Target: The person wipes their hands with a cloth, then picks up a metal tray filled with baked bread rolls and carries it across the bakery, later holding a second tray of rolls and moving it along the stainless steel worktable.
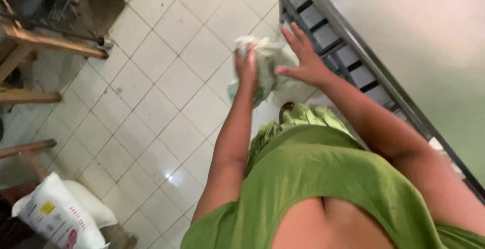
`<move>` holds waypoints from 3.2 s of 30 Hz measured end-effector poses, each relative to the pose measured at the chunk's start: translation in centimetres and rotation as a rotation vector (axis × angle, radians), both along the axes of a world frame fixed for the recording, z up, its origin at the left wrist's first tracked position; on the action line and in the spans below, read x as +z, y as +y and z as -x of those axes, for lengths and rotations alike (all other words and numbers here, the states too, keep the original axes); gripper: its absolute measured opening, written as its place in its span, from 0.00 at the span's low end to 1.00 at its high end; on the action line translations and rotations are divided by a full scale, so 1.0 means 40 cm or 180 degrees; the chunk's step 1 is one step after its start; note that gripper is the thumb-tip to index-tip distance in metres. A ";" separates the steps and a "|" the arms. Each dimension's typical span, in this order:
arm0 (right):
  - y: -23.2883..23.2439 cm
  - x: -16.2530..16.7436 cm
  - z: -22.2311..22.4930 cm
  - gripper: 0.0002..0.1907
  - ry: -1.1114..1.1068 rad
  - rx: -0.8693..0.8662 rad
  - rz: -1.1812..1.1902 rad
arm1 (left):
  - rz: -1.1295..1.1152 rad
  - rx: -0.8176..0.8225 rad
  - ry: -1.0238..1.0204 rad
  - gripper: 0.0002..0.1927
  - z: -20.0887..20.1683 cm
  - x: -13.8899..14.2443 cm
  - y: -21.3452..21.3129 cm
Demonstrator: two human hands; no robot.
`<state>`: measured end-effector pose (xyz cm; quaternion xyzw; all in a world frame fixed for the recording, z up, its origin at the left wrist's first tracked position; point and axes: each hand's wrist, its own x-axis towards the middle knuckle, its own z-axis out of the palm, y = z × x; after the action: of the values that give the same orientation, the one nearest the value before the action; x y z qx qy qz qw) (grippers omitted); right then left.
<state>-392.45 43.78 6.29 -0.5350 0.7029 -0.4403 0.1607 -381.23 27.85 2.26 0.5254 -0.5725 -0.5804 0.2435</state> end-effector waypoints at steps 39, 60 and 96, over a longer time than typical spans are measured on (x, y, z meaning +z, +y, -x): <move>-0.086 0.037 -0.006 0.22 -0.1324 -0.0927 0.0425 | -0.2383 -0.0809 0.3911 0.59 0.087 0.026 0.059; 0.003 0.064 -0.052 0.32 0.0873 -0.0229 0.1210 | -0.2979 -0.0623 0.4132 0.57 0.111 0.058 0.053; -0.058 0.068 0.150 0.25 -0.0795 -0.0947 0.0334 | -0.0792 -0.2627 0.2748 0.61 0.005 0.059 0.089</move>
<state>-398.47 41.48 9.03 -0.3741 0.7249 -0.5582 0.1516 -381.43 31.41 4.62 0.0020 -0.5063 -0.8500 0.1454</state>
